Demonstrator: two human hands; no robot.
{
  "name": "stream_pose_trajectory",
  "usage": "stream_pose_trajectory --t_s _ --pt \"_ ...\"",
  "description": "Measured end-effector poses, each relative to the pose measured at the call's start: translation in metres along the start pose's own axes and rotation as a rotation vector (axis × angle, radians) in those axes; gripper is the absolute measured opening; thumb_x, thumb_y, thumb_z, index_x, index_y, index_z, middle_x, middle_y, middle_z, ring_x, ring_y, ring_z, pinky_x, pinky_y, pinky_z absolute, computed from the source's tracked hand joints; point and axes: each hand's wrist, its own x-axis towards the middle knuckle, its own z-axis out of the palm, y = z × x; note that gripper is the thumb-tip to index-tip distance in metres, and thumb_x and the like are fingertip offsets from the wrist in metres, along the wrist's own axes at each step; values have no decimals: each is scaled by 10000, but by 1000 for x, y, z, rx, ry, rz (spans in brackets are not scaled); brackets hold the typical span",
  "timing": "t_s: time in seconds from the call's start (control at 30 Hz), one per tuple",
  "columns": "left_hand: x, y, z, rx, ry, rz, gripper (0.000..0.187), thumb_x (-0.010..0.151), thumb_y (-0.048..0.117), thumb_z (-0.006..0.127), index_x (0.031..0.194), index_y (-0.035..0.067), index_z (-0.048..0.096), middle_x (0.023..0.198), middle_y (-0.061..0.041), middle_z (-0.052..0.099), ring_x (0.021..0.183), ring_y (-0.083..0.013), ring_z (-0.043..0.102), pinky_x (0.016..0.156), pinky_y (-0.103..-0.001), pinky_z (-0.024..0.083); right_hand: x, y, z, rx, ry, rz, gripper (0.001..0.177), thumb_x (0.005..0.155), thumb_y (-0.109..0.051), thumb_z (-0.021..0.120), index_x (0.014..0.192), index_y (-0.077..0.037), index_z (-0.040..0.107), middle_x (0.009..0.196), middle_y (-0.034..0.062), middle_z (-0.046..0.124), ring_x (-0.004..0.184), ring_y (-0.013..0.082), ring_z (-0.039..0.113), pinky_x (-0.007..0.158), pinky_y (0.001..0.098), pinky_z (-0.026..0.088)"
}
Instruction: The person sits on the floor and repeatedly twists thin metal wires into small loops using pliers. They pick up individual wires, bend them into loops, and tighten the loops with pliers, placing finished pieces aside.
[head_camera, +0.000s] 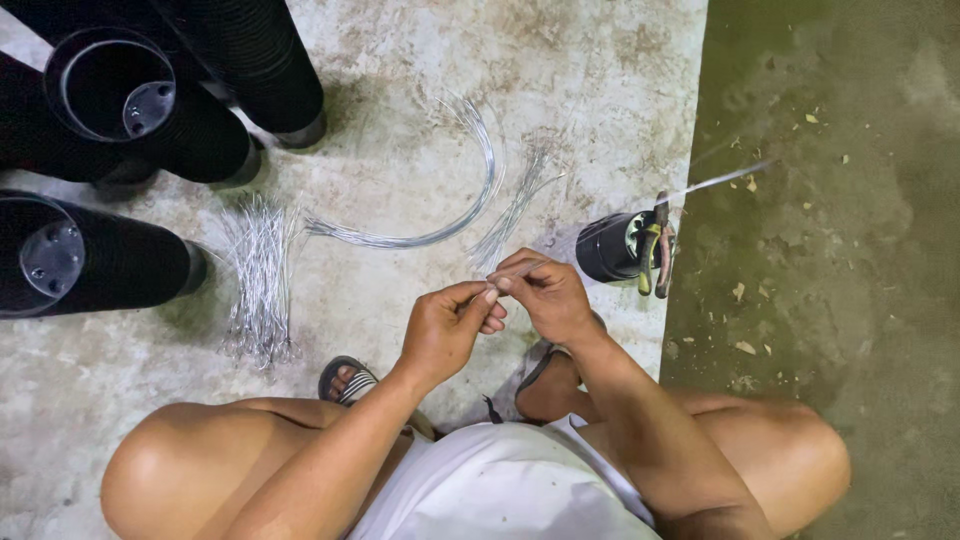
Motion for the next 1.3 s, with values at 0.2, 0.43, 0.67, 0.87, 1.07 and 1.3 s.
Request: stream_pose_trajectory --t_s 0.2,0.43,0.67,0.87,1.07,1.3 --pt "3 -2 -4 35 1 54 228 1000 135 638 1115 -30 746 844 -71 755 730 -95 701 694 -251 608 0 1 -8 25 -58 78 214 1046 -92 577 1028 28 752 1034 96 706 908 150 650 838 293 544" --pt "3 2 -3 271 19 -1 240 975 213 683 1011 -8 768 750 -63 741 673 -85 686 625 -246 562 -4 24 -12 -80 -44 71 206 1037 -84 610 992 40 768 1007 105 708 885 154 651 800 291 544" --pt "8 -3 -10 577 57 138 202 956 217 676 994 49 782 755 -96 761 648 -186 732 615 -315 558 12 37 -53 205 293 327 306 1052 -208 578 1081 54 733 870 101 708 764 174 685 765 319 576" --pt "6 -7 -10 698 95 302 163 936 176 668 964 56 775 769 -127 741 679 -304 725 619 -397 549 11 34 -66 389 295 387 331 1053 -237 573 1124 60 703 877 104 716 779 188 710 772 344 593" --pt "0 -2 -11 962 122 136 345 916 313 709 1114 30 720 936 -185 734 867 -375 698 765 -465 540 18 65 -66 321 439 369 235 1025 -167 607 1145 22 679 917 102 713 762 176 709 719 314 604" --pt "-18 24 6 917 164 500 540 902 280 709 1351 13 573 1178 -198 667 1101 -371 642 905 -447 536 27 156 -77 81 370 551 190 1021 -123 570 1041 33 675 894 120 719 750 177 716 690 286 596"
